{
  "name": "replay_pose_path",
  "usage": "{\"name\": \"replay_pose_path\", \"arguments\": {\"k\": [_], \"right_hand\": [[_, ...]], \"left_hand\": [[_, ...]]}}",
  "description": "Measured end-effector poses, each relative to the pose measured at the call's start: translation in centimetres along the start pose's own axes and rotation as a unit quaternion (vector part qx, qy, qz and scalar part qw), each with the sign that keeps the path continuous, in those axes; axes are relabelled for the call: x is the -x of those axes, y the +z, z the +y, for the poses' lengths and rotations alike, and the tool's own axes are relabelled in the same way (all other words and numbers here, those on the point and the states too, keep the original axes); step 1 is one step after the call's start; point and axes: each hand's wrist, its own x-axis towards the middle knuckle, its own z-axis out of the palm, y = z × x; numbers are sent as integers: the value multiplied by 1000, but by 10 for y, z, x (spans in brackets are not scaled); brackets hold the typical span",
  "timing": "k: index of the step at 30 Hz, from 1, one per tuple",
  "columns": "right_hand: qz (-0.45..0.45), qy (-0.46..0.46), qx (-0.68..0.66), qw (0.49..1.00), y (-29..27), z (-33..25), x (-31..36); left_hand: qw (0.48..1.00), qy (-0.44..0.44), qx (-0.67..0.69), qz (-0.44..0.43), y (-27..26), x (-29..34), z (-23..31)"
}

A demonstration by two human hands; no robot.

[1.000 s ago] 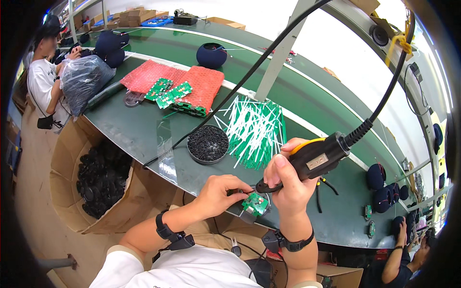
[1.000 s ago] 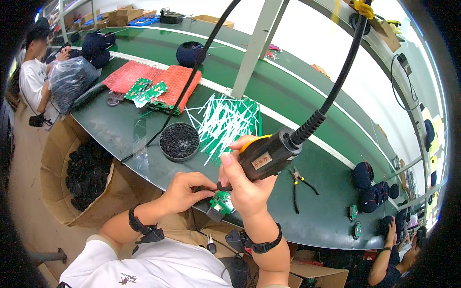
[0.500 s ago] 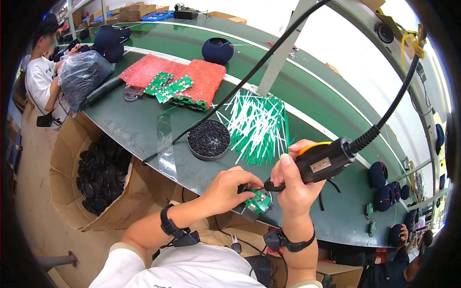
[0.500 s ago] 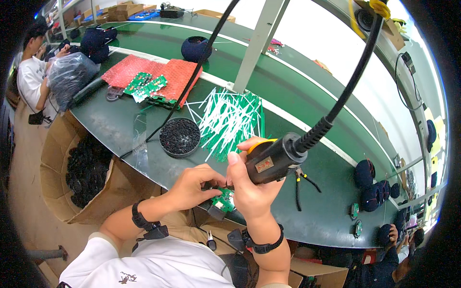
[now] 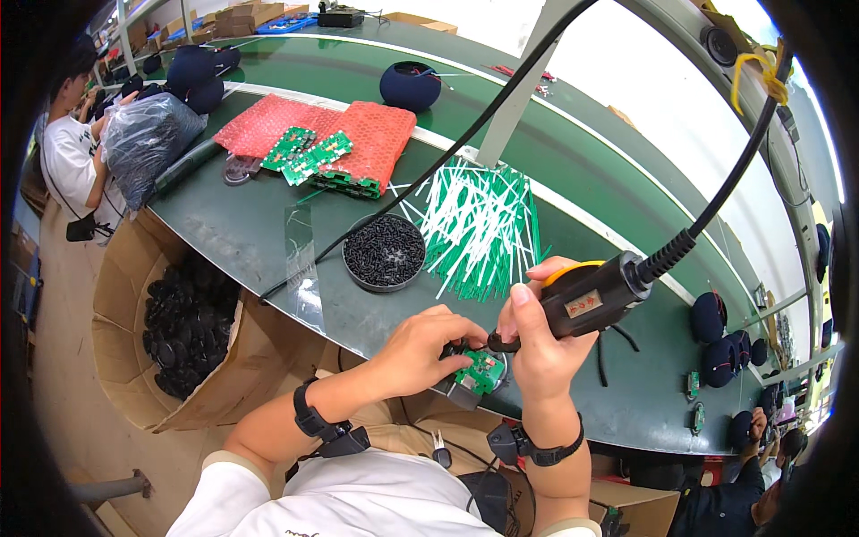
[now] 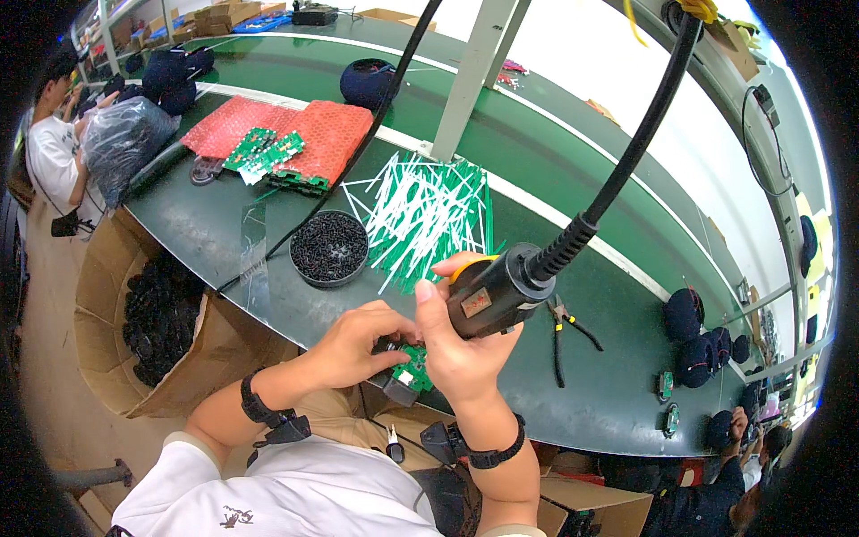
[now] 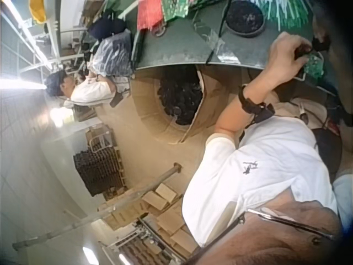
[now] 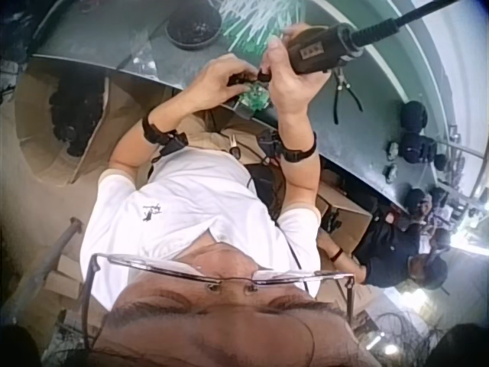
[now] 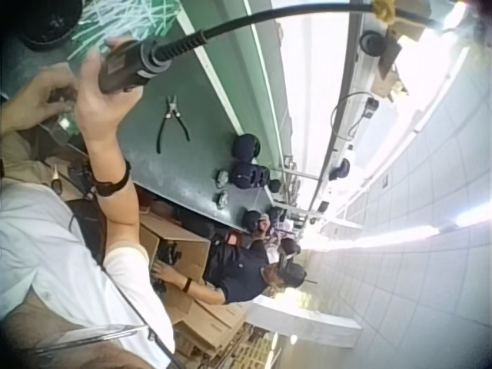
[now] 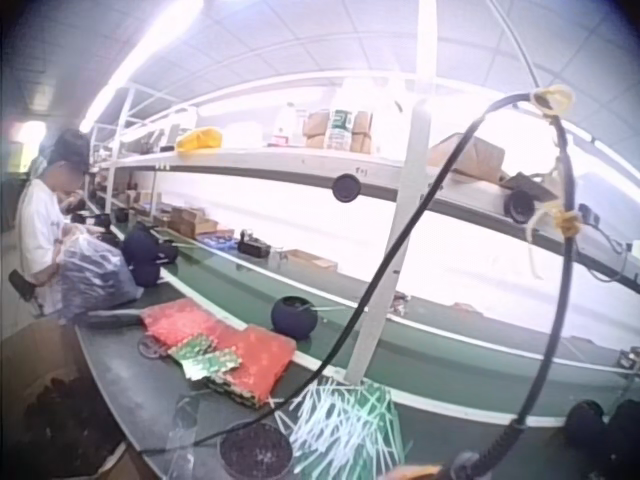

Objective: Assembling electronic components by trimming wires with pliers and securing a circuit board into a plastic housing using an electric screwdriver.

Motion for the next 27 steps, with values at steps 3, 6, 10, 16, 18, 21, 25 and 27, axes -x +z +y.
{"name": "replay_pose_path", "arguments": {"k": [3, 6, 10, 16, 18, 21, 25, 27], "right_hand": [[26, 52, -47, 997, 1, -1, 2], [17, 40, -33, 998, 3, -5, 0], [5, 48, -51, 998, 5, -9, 0], [22, 57, -48, 997, 2, -4, 6], [26, 59, -21, 998, 1, -2, 9], [16, 78, -9, 997, 0, -1, 12], [16, 78, -14, 997, -1, 2, 14], [15, 77, -15, 997, -2, 4, 15]], "left_hand": [[1000, 6, 0, 0, -2, 0, 3], [999, -32, -2, -13, -2, 0, 9], [999, -32, -25, -6, -1, -1, 13], [999, -27, -37, -11, 1, -1, 11], [999, -24, -48, -11, 1, -1, 11], [998, -28, -51, -15, 0, -1, 11], [998, -32, -51, -14, 0, -1, 10], [998, -31, -51, -14, 1, -1, 9]]}}
